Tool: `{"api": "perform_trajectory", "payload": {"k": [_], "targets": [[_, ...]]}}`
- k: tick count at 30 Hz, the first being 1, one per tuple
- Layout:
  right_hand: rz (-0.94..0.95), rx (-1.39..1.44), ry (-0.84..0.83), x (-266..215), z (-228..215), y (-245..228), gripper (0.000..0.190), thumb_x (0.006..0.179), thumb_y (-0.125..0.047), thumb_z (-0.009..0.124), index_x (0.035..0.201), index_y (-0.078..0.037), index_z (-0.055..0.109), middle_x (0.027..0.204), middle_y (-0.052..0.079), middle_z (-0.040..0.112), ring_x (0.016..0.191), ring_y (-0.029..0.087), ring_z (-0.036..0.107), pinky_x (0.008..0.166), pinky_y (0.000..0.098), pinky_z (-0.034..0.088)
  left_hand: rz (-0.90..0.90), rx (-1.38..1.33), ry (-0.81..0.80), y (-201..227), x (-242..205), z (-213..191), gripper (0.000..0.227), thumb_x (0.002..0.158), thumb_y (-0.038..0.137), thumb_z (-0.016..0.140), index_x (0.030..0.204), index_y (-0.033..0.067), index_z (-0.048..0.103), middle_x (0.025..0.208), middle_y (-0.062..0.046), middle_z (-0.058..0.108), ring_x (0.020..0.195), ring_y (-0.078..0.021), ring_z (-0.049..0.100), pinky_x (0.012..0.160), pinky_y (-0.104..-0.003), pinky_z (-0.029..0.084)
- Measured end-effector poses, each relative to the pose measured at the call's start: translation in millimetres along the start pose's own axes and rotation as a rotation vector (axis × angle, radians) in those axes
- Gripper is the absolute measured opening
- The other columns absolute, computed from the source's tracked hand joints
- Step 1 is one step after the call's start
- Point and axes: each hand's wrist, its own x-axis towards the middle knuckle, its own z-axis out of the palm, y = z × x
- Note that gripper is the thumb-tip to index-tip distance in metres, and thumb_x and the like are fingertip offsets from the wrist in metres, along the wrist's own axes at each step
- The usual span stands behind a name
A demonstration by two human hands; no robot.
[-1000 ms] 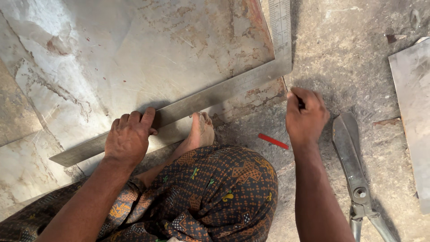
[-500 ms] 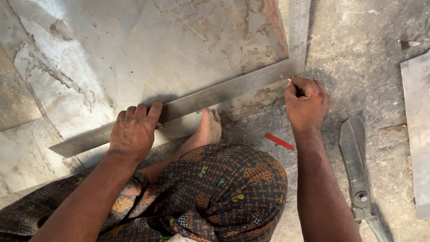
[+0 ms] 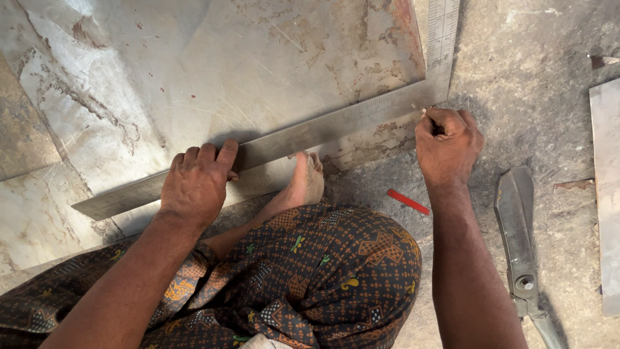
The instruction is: The person sits on the floor and uses a metal ruler and a white marking tool to draw straight lines on a large metal sheet. They repeatedly position the ruler at different angles and lengths to create a grid of intersecting lines on the metal surface.
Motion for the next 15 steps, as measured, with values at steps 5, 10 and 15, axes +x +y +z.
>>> {"api": "perform_trajectory", "payload": {"k": [5, 10, 15], "targets": [[-0.002, -0.097, -0.106, 4.8, 0.3, 0.1, 0.006, 0.089, -0.004, 0.075, 0.092, -0.007, 0.079, 0.091, 0.007, 0.076, 0.086, 0.019, 0.069, 0.079, 0.0391, 0.059, 0.012, -0.007, 0.026, -0.7, 0.0, -0.1, 0.054, 0.093, 0.035, 0.066, 0.138, 0.0082, 0.052, 0.103, -0.018, 0.067, 0.097, -0.0321, 0.069, 0.083, -0.048, 0.057], [-0.044, -0.333, -0.331, 18.4, -18.7, 2.0, 0.009, 0.089, -0.006, 0.075, 0.096, -0.008, 0.081, 0.092, 0.013, 0.075, 0.08, 0.023, 0.07, 0.076, 0.0416, 0.058, -0.021, -0.022, -0.058, 1.0, 2.4, -5.8, 0.052, 0.096, 0.035, 0.064, 0.14, 0.0081, 0.051, 0.106, -0.019, 0.068, 0.1, -0.032, 0.069, 0.086, -0.047, 0.058], [0.094, -0.183, -0.297, 16.3, -28.5, -11.0, 0.014, 0.093, -0.005, 0.069, 0.098, -0.01, 0.081, 0.099, 0.01, 0.076, 0.082, 0.021, 0.071, 0.08, 0.0404, 0.059, -0.031, -0.021, -0.108, 1.6, 3.5, -6.8, 0.049, 0.101, 0.034, 0.061, 0.14, 0.007, 0.051, 0.107, -0.02, 0.068, 0.101, -0.0323, 0.07, 0.086, -0.046, 0.059]]}}
